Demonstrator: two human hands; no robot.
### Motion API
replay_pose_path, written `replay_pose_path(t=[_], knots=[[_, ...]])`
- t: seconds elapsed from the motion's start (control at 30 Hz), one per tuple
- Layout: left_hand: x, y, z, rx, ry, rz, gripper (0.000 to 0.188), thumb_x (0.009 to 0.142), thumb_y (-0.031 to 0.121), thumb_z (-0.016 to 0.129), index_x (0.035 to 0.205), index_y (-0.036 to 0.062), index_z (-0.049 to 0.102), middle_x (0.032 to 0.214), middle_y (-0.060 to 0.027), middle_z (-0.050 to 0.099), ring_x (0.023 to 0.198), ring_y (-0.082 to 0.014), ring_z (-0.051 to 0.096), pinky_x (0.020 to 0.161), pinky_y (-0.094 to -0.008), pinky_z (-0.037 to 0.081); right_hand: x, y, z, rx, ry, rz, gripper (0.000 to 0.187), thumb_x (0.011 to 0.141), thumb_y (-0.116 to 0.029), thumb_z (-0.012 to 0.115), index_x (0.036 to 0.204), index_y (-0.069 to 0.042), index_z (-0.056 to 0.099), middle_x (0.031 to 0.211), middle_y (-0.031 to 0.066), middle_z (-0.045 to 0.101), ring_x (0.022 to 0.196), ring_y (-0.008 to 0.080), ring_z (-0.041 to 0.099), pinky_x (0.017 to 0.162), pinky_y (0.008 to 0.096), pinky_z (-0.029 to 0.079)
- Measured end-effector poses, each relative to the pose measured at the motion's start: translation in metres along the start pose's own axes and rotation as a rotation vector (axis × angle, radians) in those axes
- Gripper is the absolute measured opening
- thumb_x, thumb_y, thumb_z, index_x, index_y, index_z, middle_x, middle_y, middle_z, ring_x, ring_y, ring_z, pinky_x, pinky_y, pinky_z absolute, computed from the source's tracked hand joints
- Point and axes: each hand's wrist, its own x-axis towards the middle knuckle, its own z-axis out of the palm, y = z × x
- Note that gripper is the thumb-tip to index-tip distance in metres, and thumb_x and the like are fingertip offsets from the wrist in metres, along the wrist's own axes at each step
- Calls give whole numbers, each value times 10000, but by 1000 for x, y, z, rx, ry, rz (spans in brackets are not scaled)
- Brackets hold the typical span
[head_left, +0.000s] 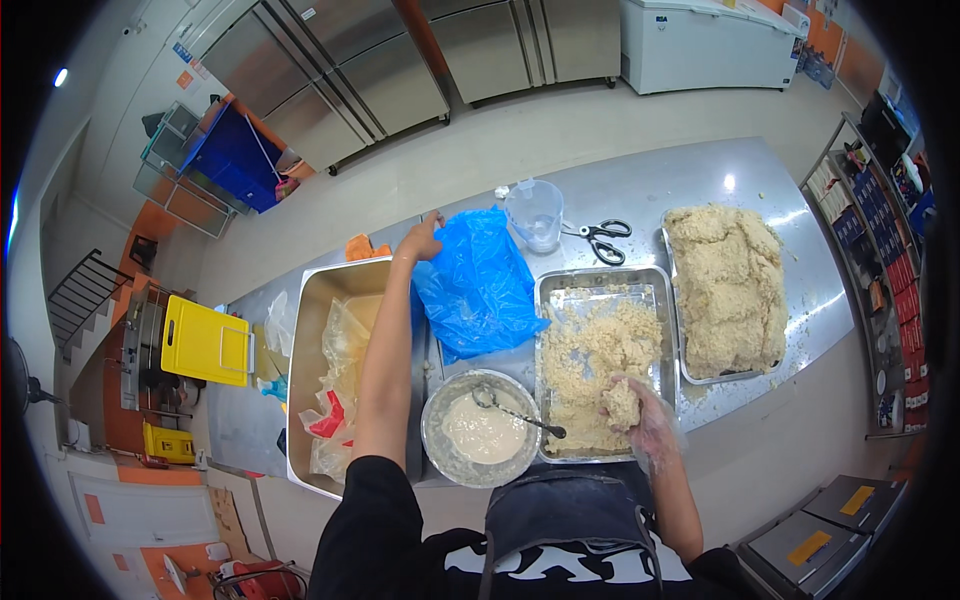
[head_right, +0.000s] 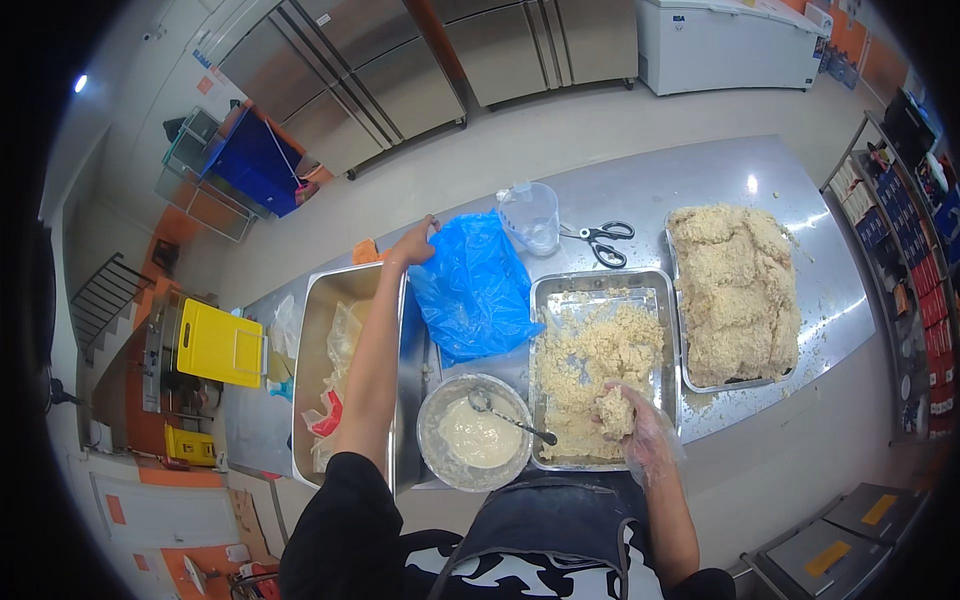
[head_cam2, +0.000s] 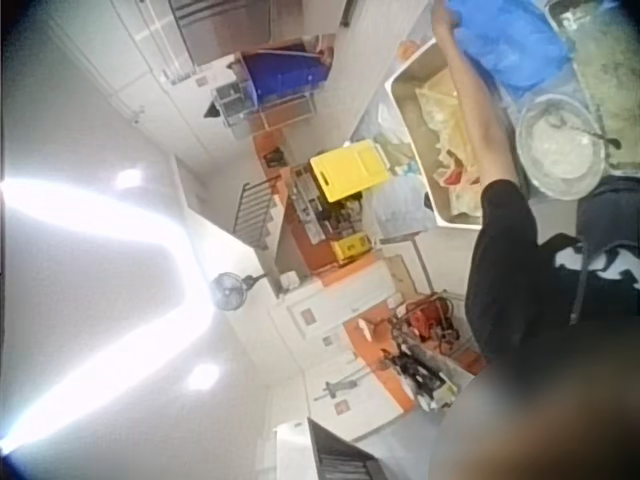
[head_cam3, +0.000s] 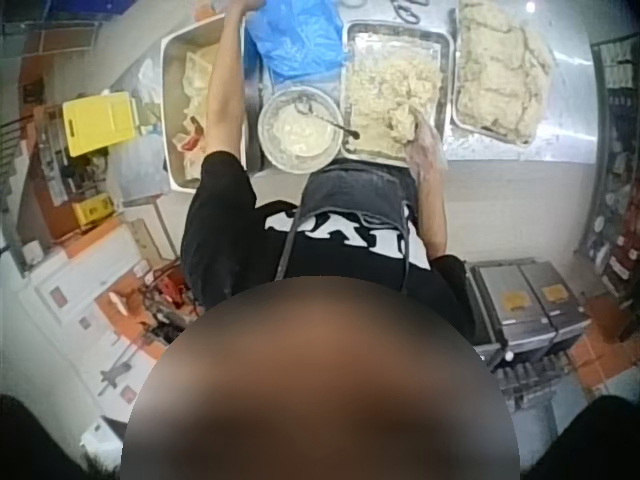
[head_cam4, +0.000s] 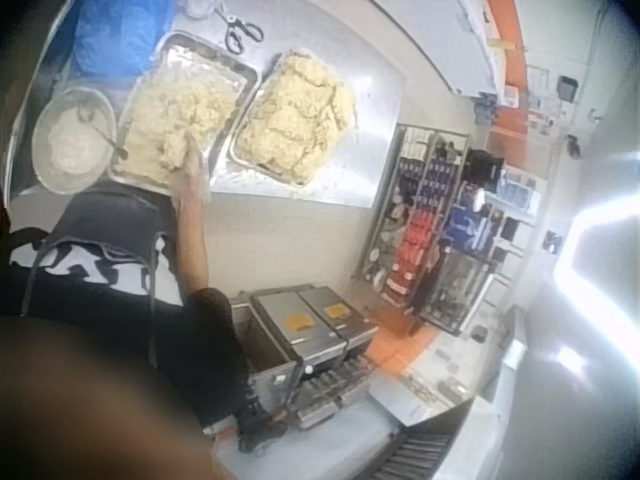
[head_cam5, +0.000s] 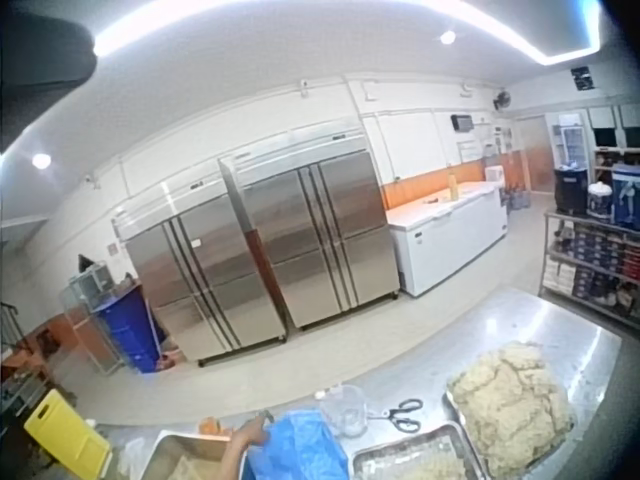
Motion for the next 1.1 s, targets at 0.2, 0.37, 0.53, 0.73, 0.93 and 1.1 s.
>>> replay_pose_path(t=[0.2, 0.37, 0.53, 0.73, 0.93, 1.1], knots=[[-63, 21, -48, -542, -183, 141, 516, 776, -57, 485, 1256, 34, 653, 1112, -114, 725, 963, -213, 674, 818, -330, 507, -4, 6, -11, 2, 14, 6, 355, 1005, -366, 541, 1228, -97, 603, 1018, 91, 680, 825, 245, 709, 512, 308, 500], [-126, 59, -72, 5, 3, 442, 409, 809, 9, 673, 1215, 55, 666, 1200, -151, 690, 1031, -264, 648, 874, -366, 508, 1, 3, -2, -26, -60, -7, 380, 1017, -367, 516, 1269, -90, 581, 1038, 83, 677, 883, 236, 698, 571, 327, 522], [-116, 53, -59, -127, 351, 551, 561, 779, 57, 778, 1309, 47, 595, 1248, -142, 658, 1252, -329, 543, 1029, -417, 462, 12, 1, -6, -54, -120, -38, 403, 1034, -360, 462, 1348, -117, 532, 1145, 87, 663, 945, 254, 682, 680, 365, 570], [-25, -27, 24, -119, 499, 507, 645, 862, 212, 747, 1438, 65, 496, 1413, -194, 540, 1326, -366, 486, 1125, -429, 384, 17, 3, 1, -109, -136, -30, 383, 1033, -352, 459, 1319, -112, 544, 1129, 79, 665, 958, 255, 686, 649, 362, 556], [8, 26, 52, -197, 272, 614, 571, 867, 193, 724, 1390, 54, 540, 1421, -188, 536, 1331, -375, 473, 1139, -432, 368, -9, 4, -18, -51, -51, -87, 372, 1021, -338, 481, 1297, -101, 558, 1078, 85, 673, 920, 253, 699, 601, 350, 554], [22, 25, 53, -9, 231, 606, 516, 843, 156, 724, 1329, 50, 588, 1359, -173, 573, 1270, -368, 508, 1114, -428, 390, -15, 6, -18, -32, -66, -101, 376, 1014, -315, 504, 1304, -83, 568, 1049, 93, 691, 904, 226, 701, 613, 339, 565]])
